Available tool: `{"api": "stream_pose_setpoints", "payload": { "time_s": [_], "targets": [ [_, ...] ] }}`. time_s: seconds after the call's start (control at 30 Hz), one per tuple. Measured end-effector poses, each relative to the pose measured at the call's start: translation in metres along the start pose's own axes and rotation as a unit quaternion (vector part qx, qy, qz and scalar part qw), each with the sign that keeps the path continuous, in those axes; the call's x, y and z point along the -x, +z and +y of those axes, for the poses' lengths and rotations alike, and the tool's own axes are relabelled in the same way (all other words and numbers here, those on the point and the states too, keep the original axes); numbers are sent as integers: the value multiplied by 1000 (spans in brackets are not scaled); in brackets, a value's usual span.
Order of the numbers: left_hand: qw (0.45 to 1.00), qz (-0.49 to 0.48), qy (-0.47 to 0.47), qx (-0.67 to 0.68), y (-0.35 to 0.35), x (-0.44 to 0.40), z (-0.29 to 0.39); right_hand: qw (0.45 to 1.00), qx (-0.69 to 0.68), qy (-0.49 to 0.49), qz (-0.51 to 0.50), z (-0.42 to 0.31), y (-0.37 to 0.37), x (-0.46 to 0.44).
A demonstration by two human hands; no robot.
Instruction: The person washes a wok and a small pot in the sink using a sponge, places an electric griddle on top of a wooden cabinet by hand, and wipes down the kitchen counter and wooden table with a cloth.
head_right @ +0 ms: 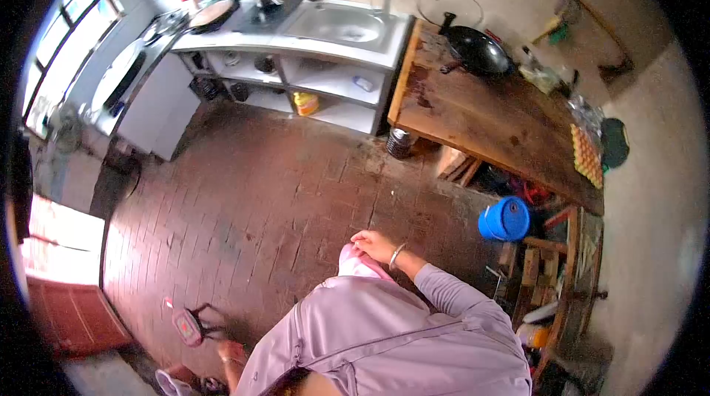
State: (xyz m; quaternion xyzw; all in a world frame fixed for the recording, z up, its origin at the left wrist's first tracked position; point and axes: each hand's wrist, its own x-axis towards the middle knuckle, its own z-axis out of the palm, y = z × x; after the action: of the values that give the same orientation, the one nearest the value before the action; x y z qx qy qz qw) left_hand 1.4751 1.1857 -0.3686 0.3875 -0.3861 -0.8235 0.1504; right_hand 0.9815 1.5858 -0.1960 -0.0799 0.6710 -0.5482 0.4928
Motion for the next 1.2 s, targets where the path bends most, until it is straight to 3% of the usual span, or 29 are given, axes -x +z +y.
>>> {"api": "stream_pose_setpoints", "payload": {
  "time_s": [0.07,0.1,0.23,0.3,0.37,0.43,0.5,0.63,0.73,0.8,0.9,1.0,1.2],
  "targets": [
    [989,128,0,-78,25,-61,68,999,-8,-7,51,-4,-7,2],
    [952,267,16,-147,44,-94,97,998,-17,-10,63,-6,-12,2],
    [960,222,40,-168,120,-184,134,991,-54,26,121,-19,-35,-12],
    [986,108,-42,-117,160,-216,121,990,-61,14,125,-28,-52,-27],
    [982,60,-53,-168,212,-228,94,989,-81,-5,127,-39,-75,-47],
    [982,-3,-152,-115,249,-244,70,985,-93,-10,143,-52,-101,-67],
    [964,6,-233,-126,276,-257,51,985,-88,-10,145,-66,-133,-82],
    [947,49,-284,-145,311,-297,47,980,-110,-19,164,-109,-200,-102],
    [956,31,-259,-133,344,-342,69,974,-112,-52,189,-125,-253,-123],
    [943,80,-155,-283,403,-348,88,966,-138,-52,212,-148,-276,-133],
    [940,46,-108,-321,440,-374,100,954,-178,-61,235,-161,-305,-152],
    [921,21,-144,-362,461,-403,115,929,-224,-85,283,-183,-330,-166],
    [907,-20,-194,-374,498,-520,148,813,-328,-141,460,-217,-405,-179]
  ]
}}
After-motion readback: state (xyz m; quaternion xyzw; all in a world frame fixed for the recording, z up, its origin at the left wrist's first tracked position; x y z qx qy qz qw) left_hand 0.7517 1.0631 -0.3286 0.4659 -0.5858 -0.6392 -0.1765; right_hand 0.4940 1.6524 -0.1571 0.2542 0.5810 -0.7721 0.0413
